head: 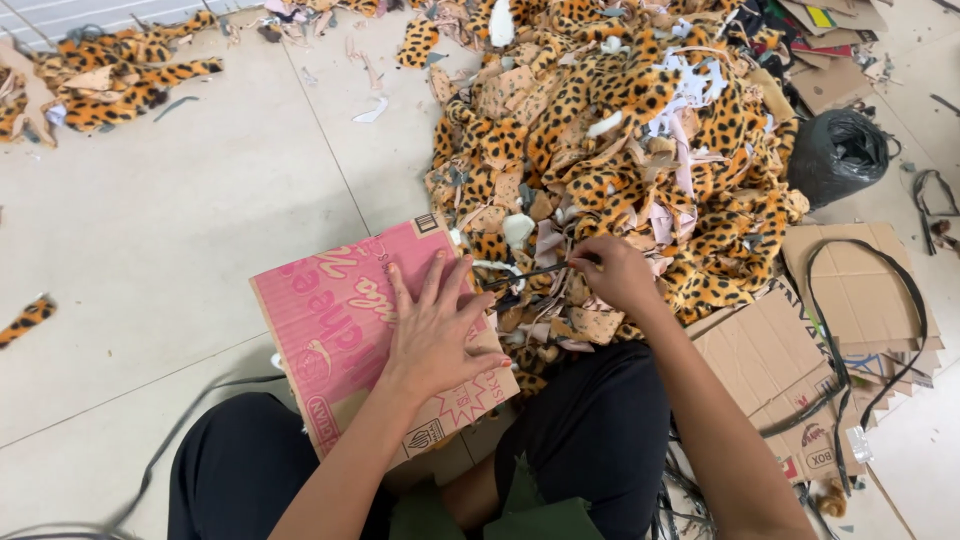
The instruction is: A person sits on the floor and uses a black plastic strap to secure a pink cardboard box by wrapping it and tying a knot.
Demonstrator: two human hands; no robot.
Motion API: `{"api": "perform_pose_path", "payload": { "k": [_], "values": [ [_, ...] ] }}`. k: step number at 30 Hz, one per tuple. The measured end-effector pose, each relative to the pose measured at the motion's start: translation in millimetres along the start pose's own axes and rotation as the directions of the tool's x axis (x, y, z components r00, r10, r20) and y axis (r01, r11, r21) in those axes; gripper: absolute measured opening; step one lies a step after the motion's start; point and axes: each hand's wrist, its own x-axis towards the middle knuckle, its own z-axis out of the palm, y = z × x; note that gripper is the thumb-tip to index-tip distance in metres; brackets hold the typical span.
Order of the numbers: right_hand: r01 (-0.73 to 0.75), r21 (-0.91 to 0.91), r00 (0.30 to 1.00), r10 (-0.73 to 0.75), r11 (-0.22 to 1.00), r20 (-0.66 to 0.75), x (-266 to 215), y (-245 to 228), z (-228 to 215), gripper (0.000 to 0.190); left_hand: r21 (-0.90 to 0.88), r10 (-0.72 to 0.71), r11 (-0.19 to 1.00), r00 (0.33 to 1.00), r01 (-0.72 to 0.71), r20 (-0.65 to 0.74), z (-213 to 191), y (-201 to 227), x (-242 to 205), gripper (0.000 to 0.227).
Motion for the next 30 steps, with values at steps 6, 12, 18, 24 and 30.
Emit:
{"api": "perform_pose_path", "payload": {
  "k": [6, 12, 18, 24, 30],
  "values": [
    [-0.08, 0.133, 0.993, 0.09, 0.988, -0.071, -28.6, 5.1, -42.2, 0.014, -0.032, -0.007, 0.999, 1.0, 0.007, -0.011, -3.3, 1.2, -1.5, 0.086],
    [-0.265, 0.943, 0.892, 0.423, 0.2, 0.161, -41.3, -37.8, -4.0, 0.069, -0.349, -0.015, 0.926, 0.907, -0.147, -0.421, -48.5, -1.3, -23.4, 0.057],
    [-0.162, 0.833, 0.839, 0.371, -0.528, 0.398, -39.0, -48.6, 91.1, 0.044, -0.883, -0.83, 0.466, 0.32, -0.054, -0.458, -17.9, -118.5, -100.2, 0.011],
    [-0.441, 0.893, 0.749, 0.584, 0.089, 0.312, 1.8, -40.2, 154.1, 0.041, -0.442, -0.886, 0.299, 0.418, 0.846, 0.201, 145.9, -248.0, -169.6, 0.031],
    [-0.583, 0.243, 0.807, 0.586, 0.775, 0.068, 56.8, 36.5, 194.9, 0.051, -0.278, -0.863, 0.268, 0.358, 0.923, 0.357, 205.8, -260.7, -155.2, 0.018]
  ]
}}
